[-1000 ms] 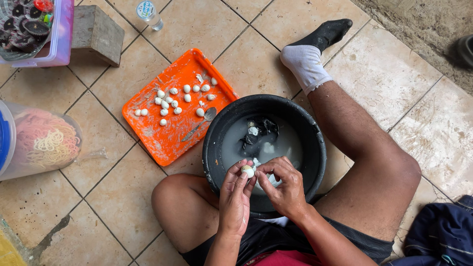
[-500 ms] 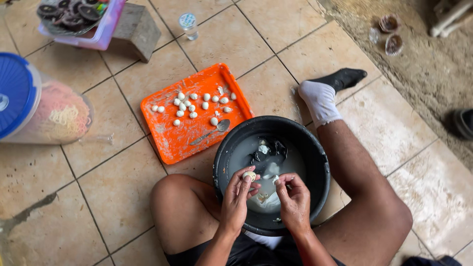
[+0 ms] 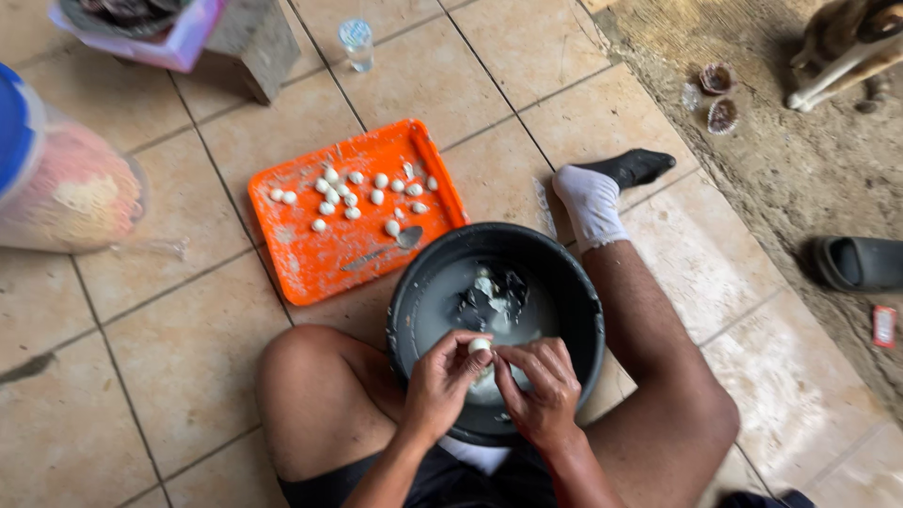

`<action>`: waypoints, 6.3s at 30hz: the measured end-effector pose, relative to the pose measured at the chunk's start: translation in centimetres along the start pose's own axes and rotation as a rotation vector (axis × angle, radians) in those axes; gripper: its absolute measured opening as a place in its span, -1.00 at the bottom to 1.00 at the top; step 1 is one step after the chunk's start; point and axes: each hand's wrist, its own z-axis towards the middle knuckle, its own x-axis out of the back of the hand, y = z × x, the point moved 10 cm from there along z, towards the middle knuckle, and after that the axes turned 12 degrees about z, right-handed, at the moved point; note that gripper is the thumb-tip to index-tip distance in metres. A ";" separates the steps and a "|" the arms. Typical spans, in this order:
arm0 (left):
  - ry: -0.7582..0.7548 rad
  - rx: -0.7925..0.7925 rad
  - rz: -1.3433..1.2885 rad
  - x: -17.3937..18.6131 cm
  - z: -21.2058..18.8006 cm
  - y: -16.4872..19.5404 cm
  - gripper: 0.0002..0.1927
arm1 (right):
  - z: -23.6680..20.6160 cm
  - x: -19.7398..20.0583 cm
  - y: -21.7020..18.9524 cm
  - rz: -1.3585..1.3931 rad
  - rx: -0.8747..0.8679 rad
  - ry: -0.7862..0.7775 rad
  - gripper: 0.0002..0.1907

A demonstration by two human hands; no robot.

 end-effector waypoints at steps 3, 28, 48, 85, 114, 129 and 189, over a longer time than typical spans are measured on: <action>-0.049 -0.010 -0.046 -1.0 -0.5 -0.2 -0.65 | -1.5 0.3 1.9 0.045 -0.130 0.014 -0.89; -0.101 -0.040 -0.085 -1.6 -1.2 1.8 -0.70 | -2.4 0.2 4.5 0.200 -0.332 -0.020 -0.92; 0.430 0.182 -0.786 12.3 5.0 -6.8 -0.61 | -2.8 -1.3 8.4 0.111 -0.641 -0.304 -0.77; 0.436 -0.565 0.801 8.2 1.8 6.6 -0.49 | -14.8 -11.3 37.7 -0.727 -0.893 -1.645 -0.67; 0.529 -0.505 0.844 8.4 2.0 6.0 -0.55 | -7.3 -19.1 27.9 1.086 -1.560 -0.175 -0.71; 0.553 -0.492 0.911 8.1 1.9 5.6 -0.49 | -4.2 -9.7 12.2 0.233 -0.939 -0.824 -0.69; -0.096 0.045 -0.029 -3.7 0.9 -1.3 -0.70 | -2.9 -0.4 8.5 0.177 -0.664 -0.161 -0.63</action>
